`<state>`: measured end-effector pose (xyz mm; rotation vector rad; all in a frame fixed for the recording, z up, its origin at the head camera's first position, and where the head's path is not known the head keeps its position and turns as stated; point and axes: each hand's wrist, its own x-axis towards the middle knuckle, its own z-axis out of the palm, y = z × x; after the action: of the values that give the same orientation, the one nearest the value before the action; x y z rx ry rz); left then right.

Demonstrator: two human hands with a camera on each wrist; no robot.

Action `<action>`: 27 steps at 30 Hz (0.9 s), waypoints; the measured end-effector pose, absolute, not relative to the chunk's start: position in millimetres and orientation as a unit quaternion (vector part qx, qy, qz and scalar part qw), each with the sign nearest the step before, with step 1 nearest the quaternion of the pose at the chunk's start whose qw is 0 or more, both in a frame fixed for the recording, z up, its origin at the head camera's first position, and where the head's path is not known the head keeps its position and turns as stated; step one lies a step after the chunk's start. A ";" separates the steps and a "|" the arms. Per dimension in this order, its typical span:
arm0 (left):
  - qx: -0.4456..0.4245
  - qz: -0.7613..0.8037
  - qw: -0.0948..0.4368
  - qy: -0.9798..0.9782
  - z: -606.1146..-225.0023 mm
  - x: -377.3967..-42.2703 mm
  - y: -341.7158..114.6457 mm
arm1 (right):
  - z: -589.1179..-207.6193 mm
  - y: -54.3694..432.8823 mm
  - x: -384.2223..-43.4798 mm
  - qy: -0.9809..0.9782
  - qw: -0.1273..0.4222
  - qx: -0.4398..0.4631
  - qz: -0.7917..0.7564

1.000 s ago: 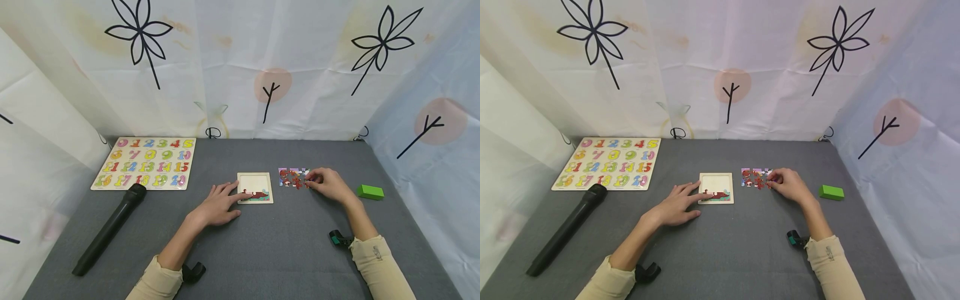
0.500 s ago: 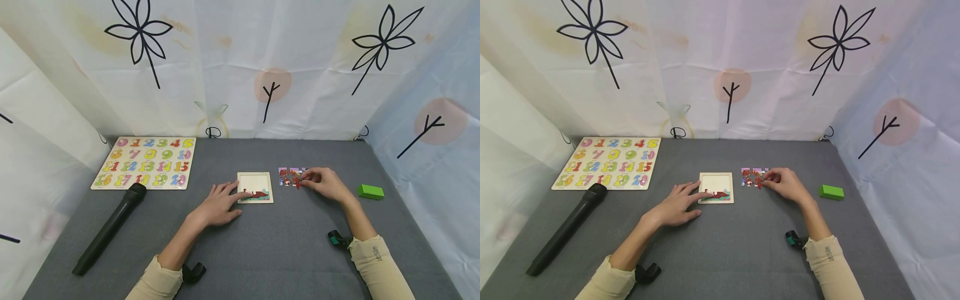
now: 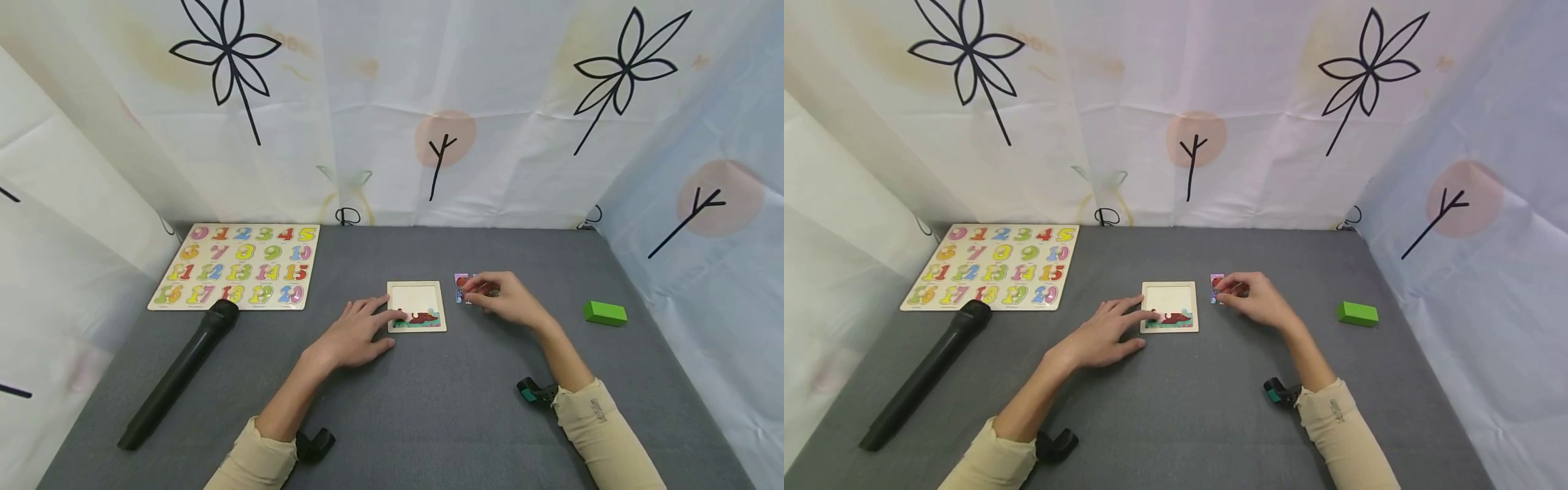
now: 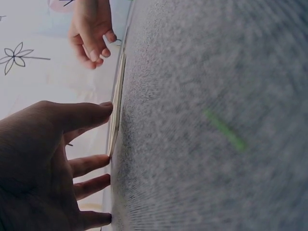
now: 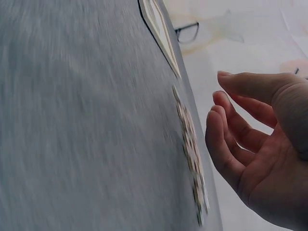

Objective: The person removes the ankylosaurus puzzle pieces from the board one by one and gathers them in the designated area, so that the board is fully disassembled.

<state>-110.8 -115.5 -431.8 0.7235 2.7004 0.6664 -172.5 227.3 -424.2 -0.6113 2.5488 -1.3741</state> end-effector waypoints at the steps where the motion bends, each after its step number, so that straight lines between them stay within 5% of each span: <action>1: 0.248 0.230 0.133 0.932 -432.3 -111.3 -115.6 | -424.7 223.3 -172.6 0.855 0.094 -0.210 -0.465; 14: 0.304 0.229 0.101 0.919 -422.9 -102.3 -108.4 | -428.1 170.4 -173.0 0.833 0.121 -0.259 -0.474; 27: 0.318 0.092 0.156 0.931 -409.9 -63.7 -71.1 | -436.8 134.1 -180.2 0.825 0.166 -0.292 -0.455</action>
<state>-63.7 -71.1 -409.9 0.9090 2.6643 0.2634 -180.2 134.1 -436.8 -0.8305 2.3479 -1.2968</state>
